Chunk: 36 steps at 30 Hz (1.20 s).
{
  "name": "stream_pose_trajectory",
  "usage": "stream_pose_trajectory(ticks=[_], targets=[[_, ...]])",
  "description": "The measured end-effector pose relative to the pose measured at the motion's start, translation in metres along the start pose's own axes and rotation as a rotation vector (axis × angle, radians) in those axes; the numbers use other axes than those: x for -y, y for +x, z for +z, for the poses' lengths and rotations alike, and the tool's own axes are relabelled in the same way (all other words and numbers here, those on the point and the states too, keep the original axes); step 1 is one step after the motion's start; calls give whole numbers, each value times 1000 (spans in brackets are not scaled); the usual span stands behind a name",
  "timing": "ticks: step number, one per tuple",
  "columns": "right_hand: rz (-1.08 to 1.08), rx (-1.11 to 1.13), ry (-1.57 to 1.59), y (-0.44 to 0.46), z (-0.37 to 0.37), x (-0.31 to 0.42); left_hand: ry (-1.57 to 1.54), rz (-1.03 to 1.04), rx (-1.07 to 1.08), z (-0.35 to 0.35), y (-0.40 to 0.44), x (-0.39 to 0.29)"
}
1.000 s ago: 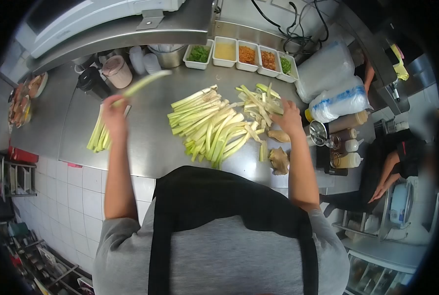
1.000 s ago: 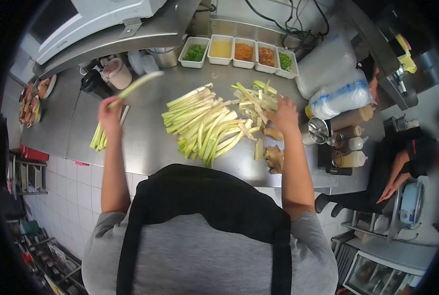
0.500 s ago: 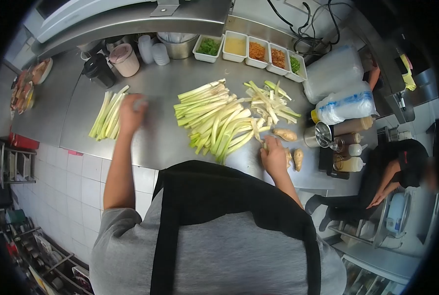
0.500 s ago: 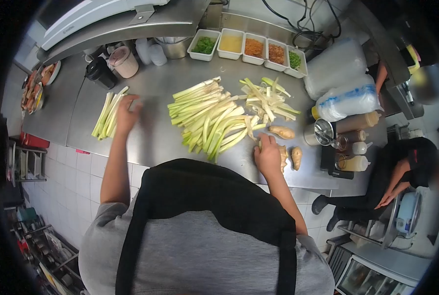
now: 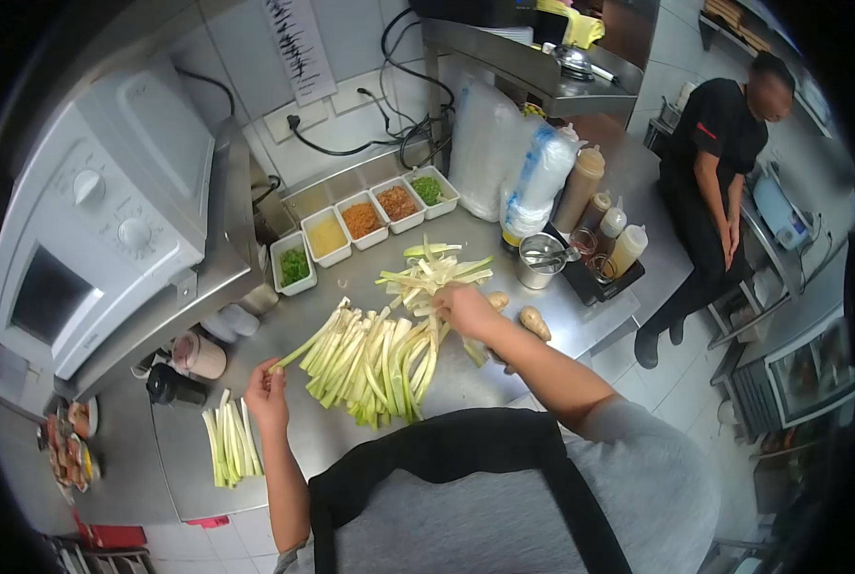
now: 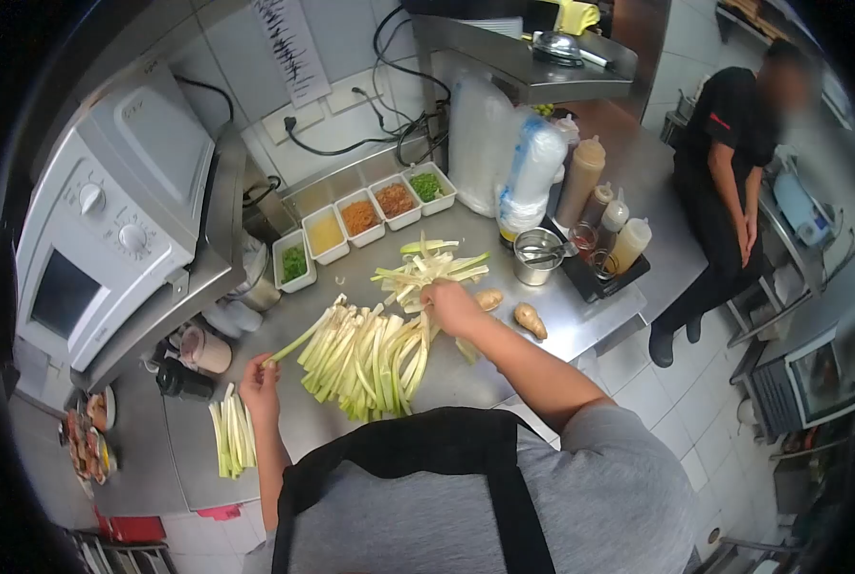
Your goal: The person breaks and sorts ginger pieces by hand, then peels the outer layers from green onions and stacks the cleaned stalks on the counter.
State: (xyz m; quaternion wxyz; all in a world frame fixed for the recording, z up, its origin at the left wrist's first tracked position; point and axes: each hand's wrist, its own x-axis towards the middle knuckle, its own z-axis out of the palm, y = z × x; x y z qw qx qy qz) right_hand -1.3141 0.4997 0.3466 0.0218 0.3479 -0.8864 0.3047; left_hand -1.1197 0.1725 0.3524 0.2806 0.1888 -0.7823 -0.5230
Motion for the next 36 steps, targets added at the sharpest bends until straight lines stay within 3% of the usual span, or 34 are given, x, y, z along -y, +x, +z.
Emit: stream_pose_trajectory(ticks=[2, 6, 10, 12, 14, 18, 23, 25, 28, 31, 36], targets=[[-123, -103, -207, 7, -8, 8, -86, 20, 19, 2, 0, -17], [-555, -174, 16, 13, -14, 86, -275, 23, 73, 30, -14, -60], [-407, 52, 59, 21, 17, 92, -416, -32, 135, 57, -19, -73], [-350, -46, 289, 23, 22, 83, -435, -94, 119, 63, -12, -69], [-266, 13, 372, 22, 2, 82, -498, -114, 98, 68, -11, -69], [-119, 52, 353, 20, -40, 67, -647, -262, 125, 70, -16, -75], [-300, -86, 275, 16, -67, 70, -664, -283, 190, 77, -9, -75], [-358, -68, 308, 13, -70, 74, -690, -249, 243, 78, -9, -77], [-190, 93, 350, 15, -71, 71, -661, -206, 269, 78, -11, -83], [73, 248, 743, 20, -57, 51, -586, -119, 256, 78, -11, -88], [-80, 154, 585, 19, -51, 73, -597, -28, 231, 81, -22, -86]])
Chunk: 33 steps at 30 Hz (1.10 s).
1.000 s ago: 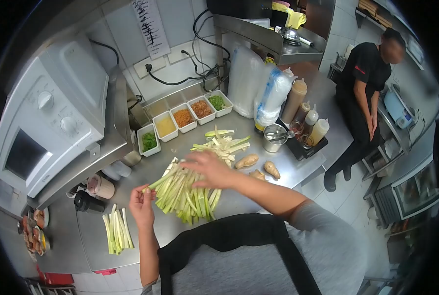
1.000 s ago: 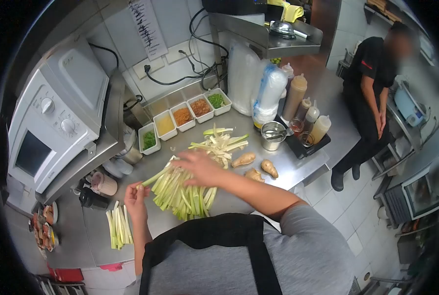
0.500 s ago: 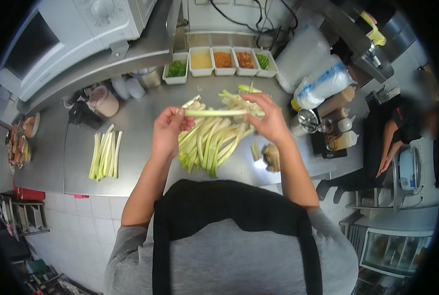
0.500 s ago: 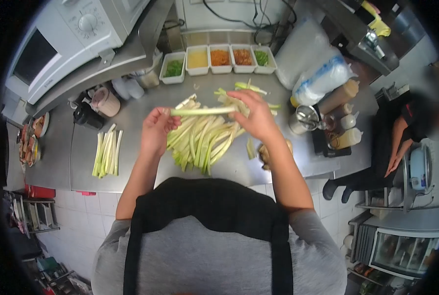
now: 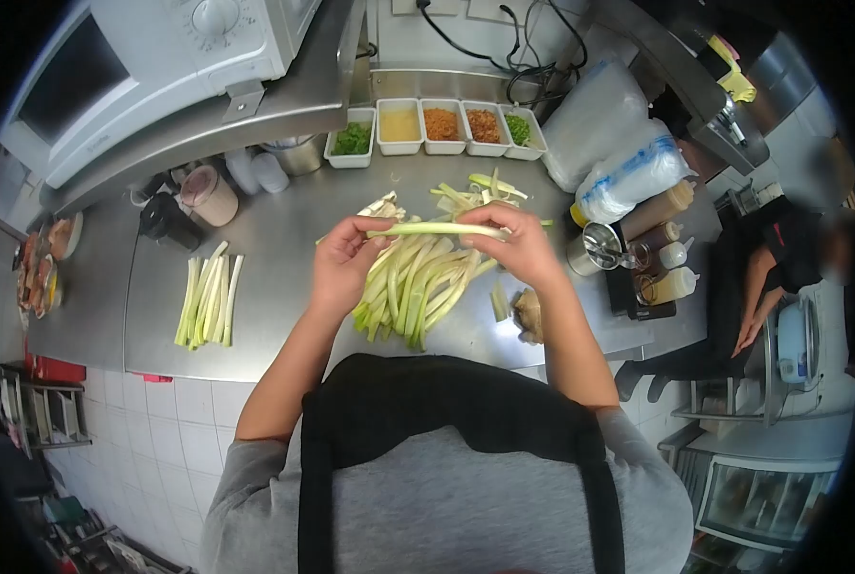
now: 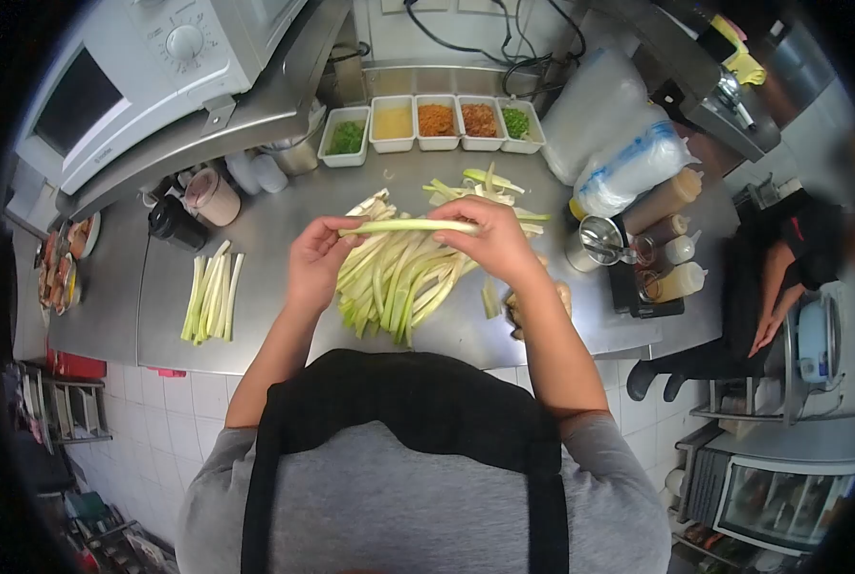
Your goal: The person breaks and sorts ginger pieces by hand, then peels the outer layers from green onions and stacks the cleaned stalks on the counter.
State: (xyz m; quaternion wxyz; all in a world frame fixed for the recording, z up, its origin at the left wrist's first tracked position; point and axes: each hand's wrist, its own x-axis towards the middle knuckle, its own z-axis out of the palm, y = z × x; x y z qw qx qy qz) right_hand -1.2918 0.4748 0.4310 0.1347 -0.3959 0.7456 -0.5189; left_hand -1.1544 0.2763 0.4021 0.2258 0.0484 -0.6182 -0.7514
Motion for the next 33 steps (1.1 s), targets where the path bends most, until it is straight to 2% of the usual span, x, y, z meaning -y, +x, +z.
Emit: stream_pose_trajectory(ticks=[1, 3, 4, 6, 7, 8, 9, 10, 11, 12, 13, 15, 17, 18, 20, 23, 25, 27, 29, 32, 33], targets=[[-7, 21, -68, 0, 4, 3, 69, 63, -13, -4, -2, 2], [66, -27, 126, 2, 10, -11, 210, 186, -55, -20, -7, 5], [106, -42, 224, 4, 13, -19, 348, 142, -170, -42, -11, 6], [110, -64, 17, 7, 15, -33, 480, 321, -316, -98, -17, -8], [104, -82, -85, 8, 16, -39, 563, 281, -480, -138, -23, -6], [156, -8, -157, 10, 20, -44, 529, 283, -608, -162, -32, -16], [30, 27, -252, 12, 29, -47, 573, 196, -758, -181, -45, -29], [-101, 64, -341, 14, 40, -48, 514, 263, -883, -216, -55, -23], [-240, 101, -426, 17, 52, -47, 584, 261, -968, -244, -67, -19], [-257, 201, -401, 21, 64, -44, 655, 256, -1059, -268, -82, -17], [-307, 207, -483, 23, 76, -41, 725, 249, -1150, -287, -96, -14], [-407, 207, -652, 25, 96, -37, 691, 123, -1233, -307, -115, -4], [-388, 265, -661, 29, 101, -50, 665, -20, -1230, -310, -124, 6], [-398, 272, -650, 31, 101, -54, 934, -128, -1239, -294, -123, 2], [-429, 231, -593, 33, 98, -57, 1461, -354, -1195, -258, -113, 0], [-458, 164, -477, 37, 81, -40, 1642, 19, -955, -220, -96, 17], [-356, 160, -378, 37, 72, -21, 1268, 256, -547, -184, -72, 22], [-273, 146, -314, 37, 69, -11, 691, 41, -321, -117, -51, 8], [-212, 130, -286, 38, 65, -7, 332, -10, -104, -78, -35, 14], [-123, 85, -260, 31, 61, -13, 128, 9, 47, -38, -19, 12], [-103, 64, -235, 28, 62, -13, 155, -42, 16, -35, -17, 12]])
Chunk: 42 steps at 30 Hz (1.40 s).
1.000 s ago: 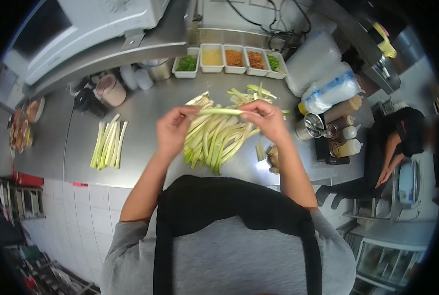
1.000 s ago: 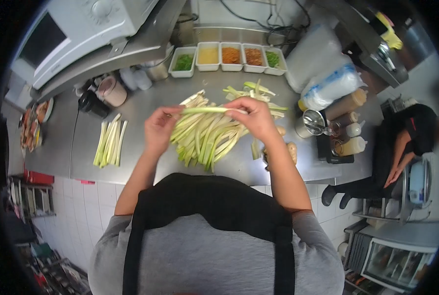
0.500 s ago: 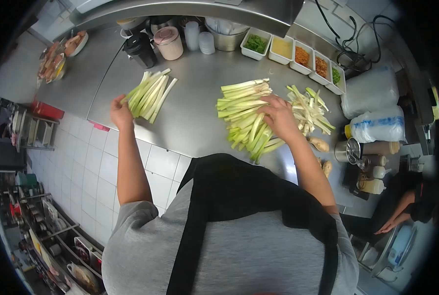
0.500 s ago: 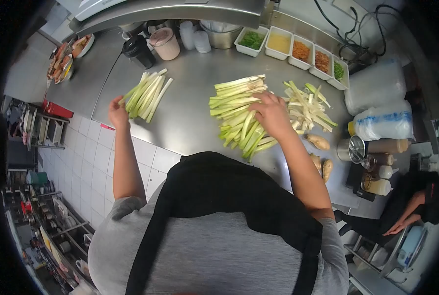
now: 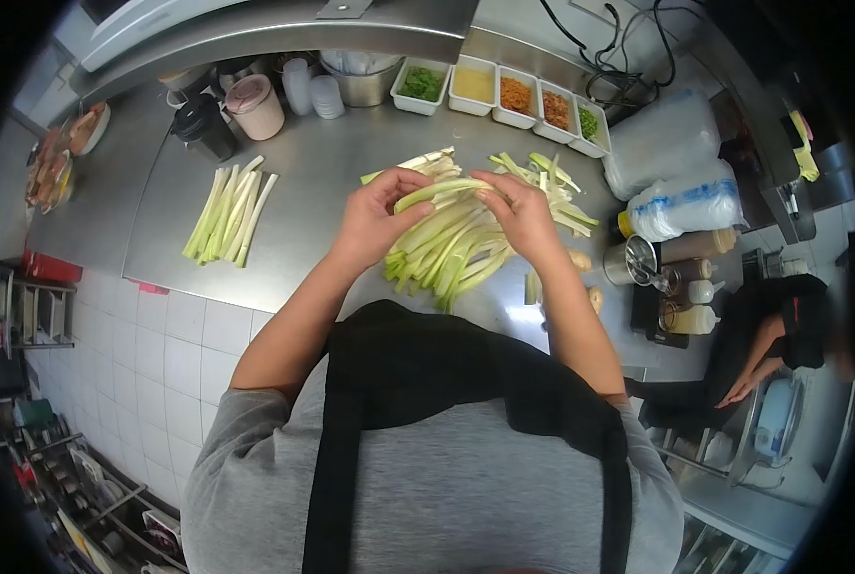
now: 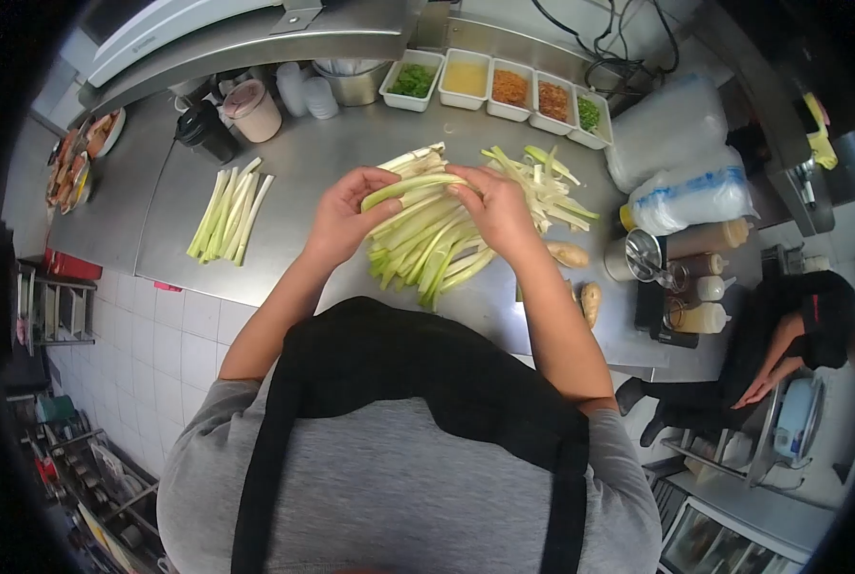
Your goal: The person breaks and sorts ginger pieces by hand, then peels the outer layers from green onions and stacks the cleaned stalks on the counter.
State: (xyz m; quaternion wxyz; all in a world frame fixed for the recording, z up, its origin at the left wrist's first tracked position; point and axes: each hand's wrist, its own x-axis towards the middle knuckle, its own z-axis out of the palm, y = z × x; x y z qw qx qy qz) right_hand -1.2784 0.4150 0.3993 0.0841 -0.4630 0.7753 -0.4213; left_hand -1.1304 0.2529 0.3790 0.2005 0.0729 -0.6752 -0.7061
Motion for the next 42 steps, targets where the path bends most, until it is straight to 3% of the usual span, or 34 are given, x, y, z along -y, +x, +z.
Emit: stream_pose_trajectory(ticks=[2, 3, 6, 8, 11, 15, 18, 21, 23, 25, 28, 32, 35, 38, 42], targets=[[-23, -38, -17, -7, -1, 7, 58, -109, -59, 4, 3, 0], [-35, -55, -24, -9, -1, 10, 103, -82, -78, 7, 3, -1], [207, 18, 284, -10, 6, -5, 281, 43, -128, 15, 2, -10], [204, 3, 344, -10, 9, -14, 455, 190, -150, 18, 1, -20], [174, -10, 268, -10, 8, -18, 657, 159, -119, 19, -2, -28], [225, 45, 147, -11, 1, -10, 613, 220, -118, 23, -3, -26], [154, -7, 572, -12, 10, 1, 575, 182, -117, 21, 3, -25], [249, 123, 545, -12, 1, -3, 451, 87, -30, 15, 13, -21], [332, 171, 744, -13, 2, -5, 227, 86, 53, 9, 25, -12], [452, 250, 932, -16, 4, -10, 191, 94, 109, 10, 33, -11], [436, 211, 1182, -23, 18, -6, 99, 150, 71, 25, 44, -4], [392, -71, 1081, -20, 24, -5, 72, 167, -41, 50, 54, -2], [212, -194, 719, -10, 10, -16, 128, 191, -23, 59, 70, -5], [110, -374, 692, 0, -13, -6, 364, 335, 34, 70, 80, -12], [86, -413, 687, 6, -33, -11, 330, 331, 109, 87, 90, -16]])
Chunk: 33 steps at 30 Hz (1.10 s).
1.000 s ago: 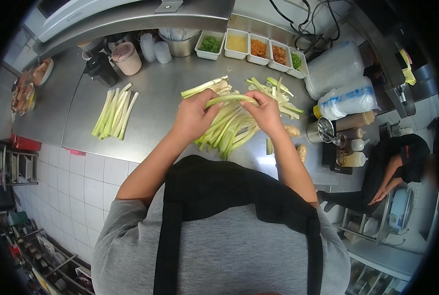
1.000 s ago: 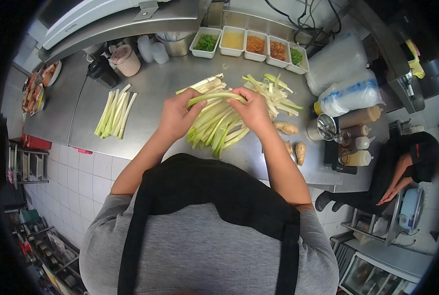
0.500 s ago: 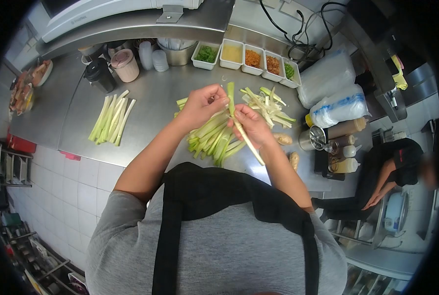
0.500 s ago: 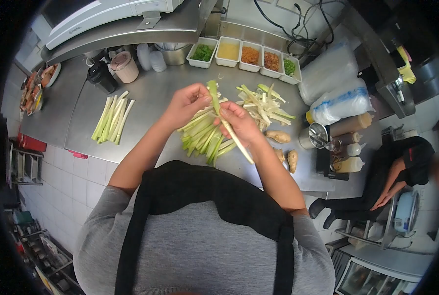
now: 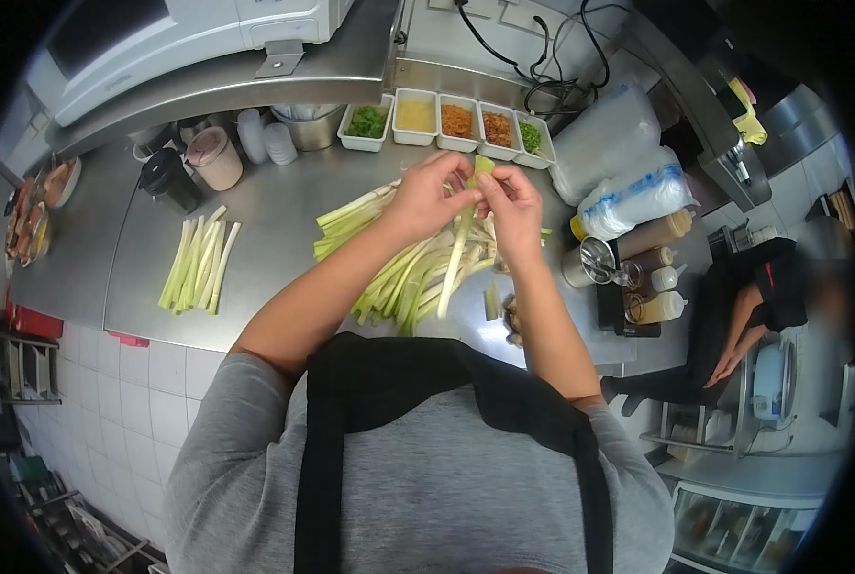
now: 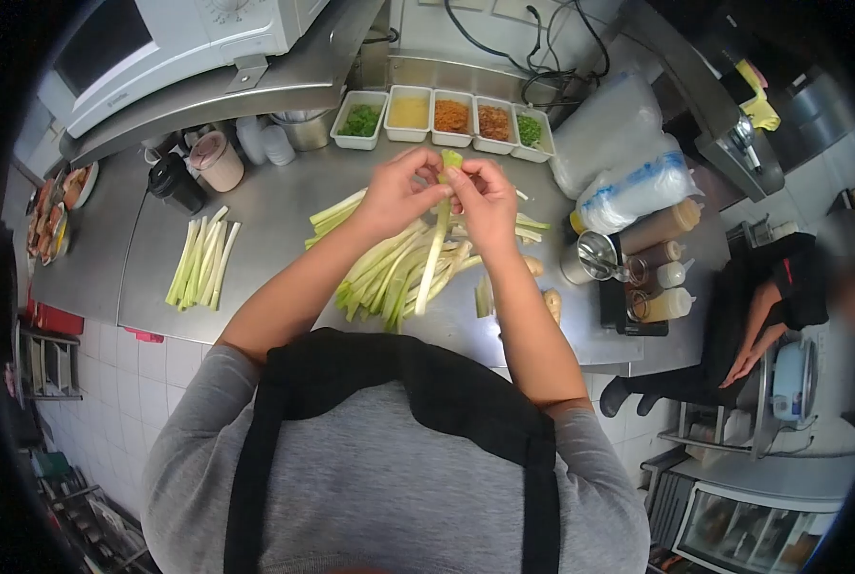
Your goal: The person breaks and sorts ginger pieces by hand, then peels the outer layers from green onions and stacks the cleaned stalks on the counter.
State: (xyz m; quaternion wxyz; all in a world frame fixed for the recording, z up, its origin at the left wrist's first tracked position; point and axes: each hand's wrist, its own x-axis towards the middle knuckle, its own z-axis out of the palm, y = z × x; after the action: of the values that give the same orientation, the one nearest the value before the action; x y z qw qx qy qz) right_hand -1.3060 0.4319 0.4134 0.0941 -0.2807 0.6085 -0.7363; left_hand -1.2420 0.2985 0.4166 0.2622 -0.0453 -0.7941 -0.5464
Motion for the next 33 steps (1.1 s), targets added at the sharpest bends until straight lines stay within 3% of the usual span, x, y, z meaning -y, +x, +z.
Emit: stream_pose_trajectory(ticks=[2, 5, 8, 11, 14, 20, 23, 26, 31, 33], targets=[[5, -52, 50, -1, 1, 4, -41, -107, 88, 3, 4, -1], [-46, -146, 157, -3, 3, -3, -247, -66, 82, 13, 8, 12], [-77, -261, 349, -2, 3, -12, -540, -203, -52, 24, 12, 34], [-111, -301, 377, 2, -2, -8, -601, -266, -79, 25, 8, 48], [-162, -342, 264, 0, -12, 3, -313, -334, -42, 23, 11, 62], [-435, -565, 155, 3, -80, 46, 476, -168, 94, 5, 10, 98], [-519, -590, 139, -1, -96, 61, 661, -17, 279, 15, 11, 115], [-499, -526, 107, -3, -94, 63, 607, 254, 228, 38, 16, 96], [-401, -421, 6, 1, -71, 45, -50, 39, 229, 61, 39, -9], [-419, -360, -30, 4, -68, 37, 60, 87, 222, 62, 40, -11]])
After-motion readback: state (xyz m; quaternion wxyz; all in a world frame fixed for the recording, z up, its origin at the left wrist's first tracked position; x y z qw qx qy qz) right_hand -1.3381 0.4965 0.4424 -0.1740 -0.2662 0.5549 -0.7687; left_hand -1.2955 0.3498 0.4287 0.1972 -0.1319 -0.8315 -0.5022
